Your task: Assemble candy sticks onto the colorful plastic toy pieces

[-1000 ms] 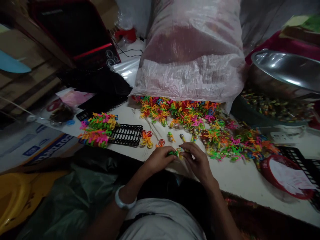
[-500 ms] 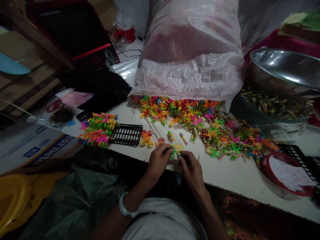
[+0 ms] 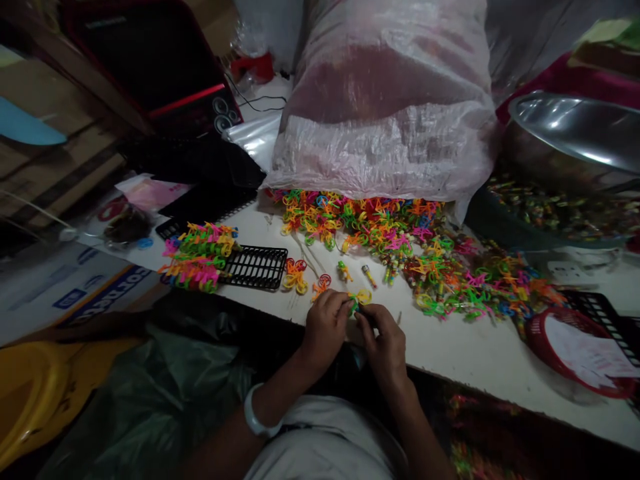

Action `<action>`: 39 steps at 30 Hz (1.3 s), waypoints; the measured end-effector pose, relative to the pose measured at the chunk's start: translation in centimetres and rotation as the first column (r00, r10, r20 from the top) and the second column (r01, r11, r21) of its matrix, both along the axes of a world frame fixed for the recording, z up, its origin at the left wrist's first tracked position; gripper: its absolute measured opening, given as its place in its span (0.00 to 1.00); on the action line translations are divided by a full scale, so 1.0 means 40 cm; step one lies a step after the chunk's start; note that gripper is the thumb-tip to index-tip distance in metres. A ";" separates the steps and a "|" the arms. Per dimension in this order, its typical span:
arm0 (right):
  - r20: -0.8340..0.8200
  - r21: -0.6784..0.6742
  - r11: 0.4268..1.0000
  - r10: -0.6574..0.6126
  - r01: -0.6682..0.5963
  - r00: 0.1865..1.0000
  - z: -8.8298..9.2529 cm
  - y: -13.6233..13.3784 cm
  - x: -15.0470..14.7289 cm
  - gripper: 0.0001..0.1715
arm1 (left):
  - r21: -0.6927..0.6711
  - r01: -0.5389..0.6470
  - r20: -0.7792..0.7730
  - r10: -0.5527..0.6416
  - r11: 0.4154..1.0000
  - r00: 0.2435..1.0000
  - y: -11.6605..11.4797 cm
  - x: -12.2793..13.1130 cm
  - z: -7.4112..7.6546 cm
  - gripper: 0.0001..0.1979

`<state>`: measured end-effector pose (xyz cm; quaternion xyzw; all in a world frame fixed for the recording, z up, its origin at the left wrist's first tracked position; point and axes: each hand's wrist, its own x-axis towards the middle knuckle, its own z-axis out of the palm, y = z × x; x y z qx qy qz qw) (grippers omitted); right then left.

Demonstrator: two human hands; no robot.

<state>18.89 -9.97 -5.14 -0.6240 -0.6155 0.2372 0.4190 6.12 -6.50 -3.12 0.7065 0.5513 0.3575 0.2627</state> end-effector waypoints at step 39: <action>-0.385 -0.190 0.981 -0.109 0.037 0.917 -0.014 0.010 0.048 0.09 | -0.394 0.079 0.391 0.089 0.916 0.916 0.020 0.025 -0.031 0.07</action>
